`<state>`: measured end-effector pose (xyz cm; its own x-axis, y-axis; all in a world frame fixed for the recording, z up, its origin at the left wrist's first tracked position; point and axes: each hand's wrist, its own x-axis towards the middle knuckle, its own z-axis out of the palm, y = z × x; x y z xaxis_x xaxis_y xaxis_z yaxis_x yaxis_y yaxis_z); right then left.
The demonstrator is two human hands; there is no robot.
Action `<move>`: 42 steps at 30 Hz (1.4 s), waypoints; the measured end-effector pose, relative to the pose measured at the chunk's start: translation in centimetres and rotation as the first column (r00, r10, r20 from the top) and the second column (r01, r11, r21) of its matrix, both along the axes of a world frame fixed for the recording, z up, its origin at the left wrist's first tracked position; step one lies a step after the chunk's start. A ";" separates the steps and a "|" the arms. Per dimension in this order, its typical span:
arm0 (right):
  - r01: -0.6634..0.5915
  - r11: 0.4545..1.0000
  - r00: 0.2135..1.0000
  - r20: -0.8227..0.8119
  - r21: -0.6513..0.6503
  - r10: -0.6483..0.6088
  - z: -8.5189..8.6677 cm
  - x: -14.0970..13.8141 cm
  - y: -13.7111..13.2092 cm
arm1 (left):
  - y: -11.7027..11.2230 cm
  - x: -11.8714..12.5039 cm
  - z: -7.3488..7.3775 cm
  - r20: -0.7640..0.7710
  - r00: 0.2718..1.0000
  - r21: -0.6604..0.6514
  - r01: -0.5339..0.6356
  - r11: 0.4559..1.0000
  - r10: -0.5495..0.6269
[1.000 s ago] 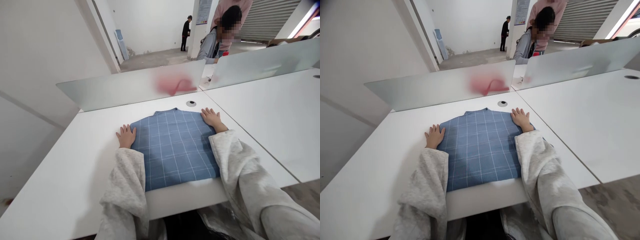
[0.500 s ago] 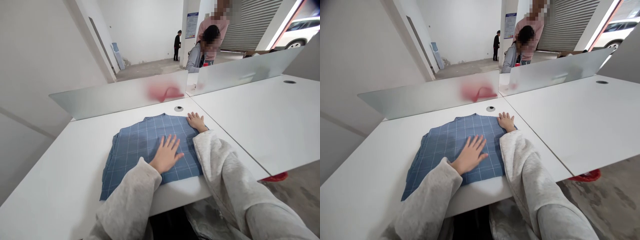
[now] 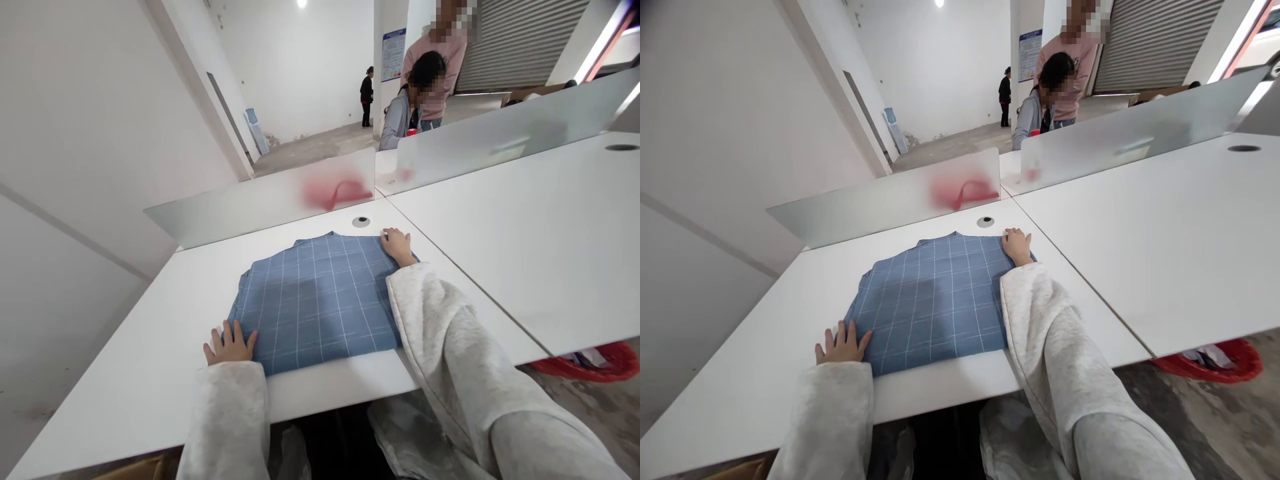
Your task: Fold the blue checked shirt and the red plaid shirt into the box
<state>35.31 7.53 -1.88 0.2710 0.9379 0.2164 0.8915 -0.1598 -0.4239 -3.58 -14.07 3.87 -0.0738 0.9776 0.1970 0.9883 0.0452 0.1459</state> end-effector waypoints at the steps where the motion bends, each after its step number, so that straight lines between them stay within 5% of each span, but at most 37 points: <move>1: 0.046 0.999 0.999 -0.018 0.010 -0.046 0.1 0.0 -0.2 | -0.6 0.5 0.1 -0.011 1.000 0.003 -0.009 1.000 0.009; 3: 0.143 0.990 0.989 -0.041 0.018 -0.142 0.4 -0.1 -0.7 | -1.7 3.0 -0.2 -0.027 0.999 -0.004 0.032 0.999 -0.032; 5: 0.200 0.980 0.979 -0.054 0.011 -0.199 0.6 0.0 -1.4 | -2.6 7.3 -0.8 -0.030 0.981 -0.033 0.192 0.981 -0.193; 7: 0.181 0.983 0.982 -0.058 -0.022 -0.182 0.9 0.5 -2.0 | -3.4 12.4 -1.4 0.010 0.857 -0.062 0.515 0.855 -0.516; 9: 0.096 0.992 0.992 -0.069 -0.083 -0.102 1.5 1.8 -2.5 | -4.0 17.0 -1.9 0.057 0.723 -0.071 0.691 0.719 -0.689; 13: -0.124 0.961 0.983 -0.160 -0.248 0.085 3.3 6.2 -3.7 | -4.6 23.1 -2.7 0.098 0.631 -0.037 0.775 0.630 -0.770; 18: -0.296 0.907 0.925 -0.328 -0.300 0.193 4.1 8.8 -6.3 | -4.0 27.4 -3.8 0.146 0.668 0.009 0.737 0.676 -0.730; 25: -0.359 0.919 0.840 -0.484 -0.160 0.244 2.6 8.1 -7.5 | -3.7 28.1 -3.7 0.231 0.679 -0.018 0.720 0.694 -0.697; 30: -0.540 0.840 0.518 -0.807 -0.052 0.283 2.6 8.4 -7.8 | -4.4 28.3 -3.7 0.167 0.659 -0.053 0.749 0.660 -0.734; 32: -0.568 0.823 0.450 -0.847 -0.026 0.284 2.6 8.6 -8.0 | -4.3 28.6 -3.8 0.179 0.641 -0.039 0.763 0.645 -0.747; 37: -0.622 0.776 0.465 -0.847 -0.106 0.257 2.7 9.8 -8.9 | -2.9 27.1 -3.1 0.243 0.714 -0.080 0.690 0.719 -0.657; 42: -0.648 0.760 0.404 -0.869 -0.052 0.285 3.1 10.3 -9.4 | -2.9 27.1 -2.7 0.200 0.707 -0.057 0.700 0.712 -0.679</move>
